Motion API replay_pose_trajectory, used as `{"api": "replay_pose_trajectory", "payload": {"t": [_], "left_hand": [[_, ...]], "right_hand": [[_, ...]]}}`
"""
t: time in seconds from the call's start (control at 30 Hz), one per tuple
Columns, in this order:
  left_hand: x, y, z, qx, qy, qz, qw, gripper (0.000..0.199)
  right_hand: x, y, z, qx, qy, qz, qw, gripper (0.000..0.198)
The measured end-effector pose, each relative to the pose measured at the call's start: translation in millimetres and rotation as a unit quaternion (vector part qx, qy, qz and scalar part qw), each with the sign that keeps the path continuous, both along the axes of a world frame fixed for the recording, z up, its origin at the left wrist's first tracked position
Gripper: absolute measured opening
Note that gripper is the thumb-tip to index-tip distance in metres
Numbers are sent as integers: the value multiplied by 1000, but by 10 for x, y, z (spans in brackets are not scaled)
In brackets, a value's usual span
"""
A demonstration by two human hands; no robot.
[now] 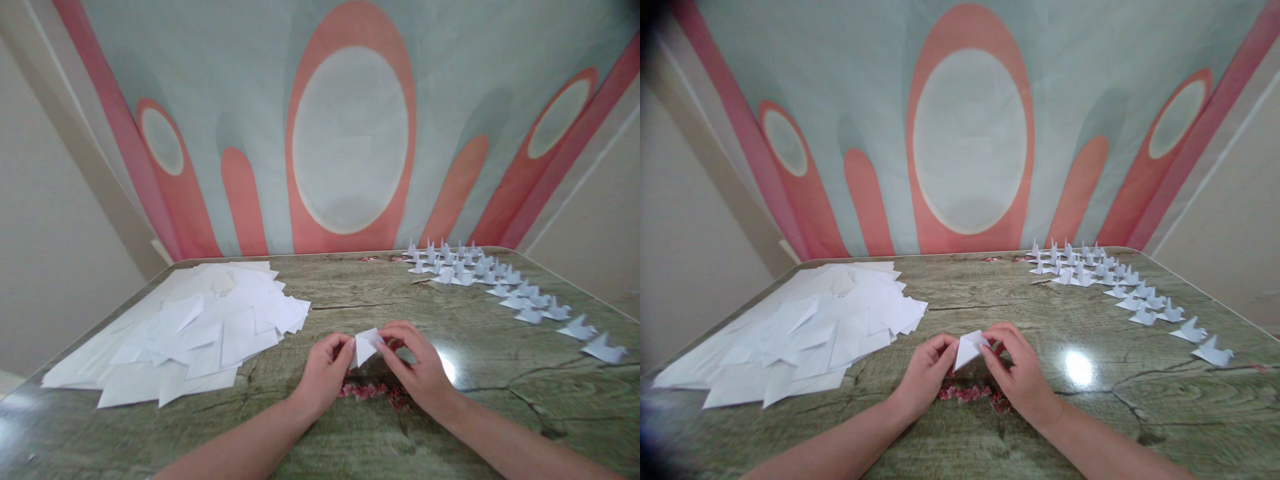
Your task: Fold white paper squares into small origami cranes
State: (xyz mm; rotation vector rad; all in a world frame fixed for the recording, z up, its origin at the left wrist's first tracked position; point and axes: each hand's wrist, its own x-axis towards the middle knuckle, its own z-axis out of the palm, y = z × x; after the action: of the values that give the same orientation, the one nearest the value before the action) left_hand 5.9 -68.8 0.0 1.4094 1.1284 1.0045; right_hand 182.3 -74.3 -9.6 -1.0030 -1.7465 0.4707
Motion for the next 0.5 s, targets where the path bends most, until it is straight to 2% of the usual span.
{"api": "replay_pose_trajectory", "payload": {"t": [0.5], "left_hand": [[3, -8, 23, 0, 1, 6, 1000, 31]], "right_hand": [[-2, 7, 8, 17, 9, -10, 1000, 6]]}}
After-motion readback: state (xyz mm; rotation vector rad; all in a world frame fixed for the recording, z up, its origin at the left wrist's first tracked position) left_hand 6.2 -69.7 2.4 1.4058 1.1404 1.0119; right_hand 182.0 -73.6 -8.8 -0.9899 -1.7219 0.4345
